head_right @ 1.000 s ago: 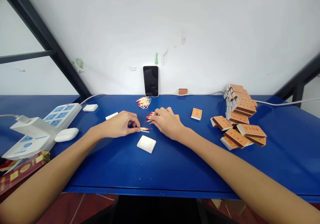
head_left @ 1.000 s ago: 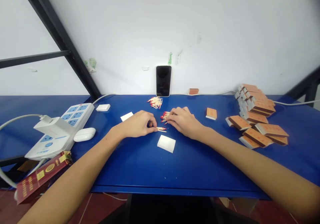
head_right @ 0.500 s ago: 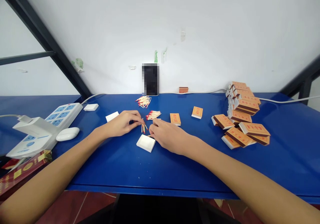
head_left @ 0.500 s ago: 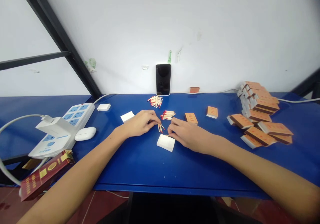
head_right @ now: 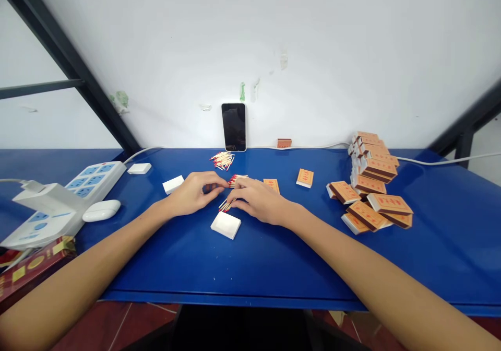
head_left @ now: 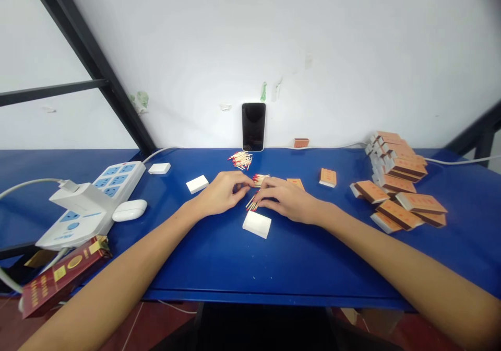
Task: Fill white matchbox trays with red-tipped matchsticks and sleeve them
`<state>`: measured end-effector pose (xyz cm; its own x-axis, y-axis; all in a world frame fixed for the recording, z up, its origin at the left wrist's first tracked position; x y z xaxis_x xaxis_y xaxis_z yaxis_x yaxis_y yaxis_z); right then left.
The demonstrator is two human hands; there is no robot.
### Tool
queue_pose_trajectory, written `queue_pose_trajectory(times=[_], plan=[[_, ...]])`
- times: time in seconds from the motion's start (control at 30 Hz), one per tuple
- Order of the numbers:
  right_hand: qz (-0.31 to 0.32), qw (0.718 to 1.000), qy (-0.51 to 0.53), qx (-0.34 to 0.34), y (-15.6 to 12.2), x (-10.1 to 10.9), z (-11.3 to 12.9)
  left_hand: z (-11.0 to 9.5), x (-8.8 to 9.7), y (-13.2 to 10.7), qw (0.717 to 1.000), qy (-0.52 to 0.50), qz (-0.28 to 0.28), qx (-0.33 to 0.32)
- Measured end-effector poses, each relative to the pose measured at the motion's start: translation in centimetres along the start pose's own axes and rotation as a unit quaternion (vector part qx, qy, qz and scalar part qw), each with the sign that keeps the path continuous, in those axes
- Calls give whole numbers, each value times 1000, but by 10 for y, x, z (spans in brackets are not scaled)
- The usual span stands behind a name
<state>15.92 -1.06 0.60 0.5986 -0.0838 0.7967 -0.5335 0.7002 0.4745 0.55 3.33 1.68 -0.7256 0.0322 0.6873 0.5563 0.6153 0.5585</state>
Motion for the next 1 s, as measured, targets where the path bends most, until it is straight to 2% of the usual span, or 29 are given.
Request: queue_pose_trajectory(times=[0.07,0.17,0.23,0.4,0.53,0.67,0.77,0.87,0.93,1.0], plan=[[2,1000,-5,9,1,-2,1,-8,8,-1,1000,-2,30,8],[11,1000,-25,8,2,-2,2,-26,13,-7,990,-23,137,7],[16,999,-41,4,-1,0,4,-36,14,-10,983,-20,182,4],[26,998,-61,-21,-10,10,14,-45,2,-18,976,-6,215,-19],[39,997,-41,-55,-13,12,18,-50,-9,-25,966,-29,255,-5],[49,995,-26,-80,-12,11,20,-66,-13,-31,960,-21,279,-20],[60,994,-22,-86,-12,10,21,-77,-11,-33,960,-27,276,-36],[70,994,-16,-85,-13,11,21,-70,-4,-27,968,-40,246,-1],[75,994,-5,-83,-14,12,22,-55,6,-18,982,-39,179,46],[77,994,3,-84,-14,13,24,-34,18,-8,993,-7,79,83]])
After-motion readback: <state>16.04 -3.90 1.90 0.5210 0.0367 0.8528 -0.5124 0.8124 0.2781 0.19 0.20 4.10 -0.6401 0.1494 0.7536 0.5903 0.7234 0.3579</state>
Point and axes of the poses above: each hand's wrist, its own y-axis towards the middle knuckle, its own x-axis out of the back of the hand, z = x × y, the point moved 5 cm from there along y, towards the middle knuckle, and after that the axes turned 15 degrees about -z, right-handed, at the moved point
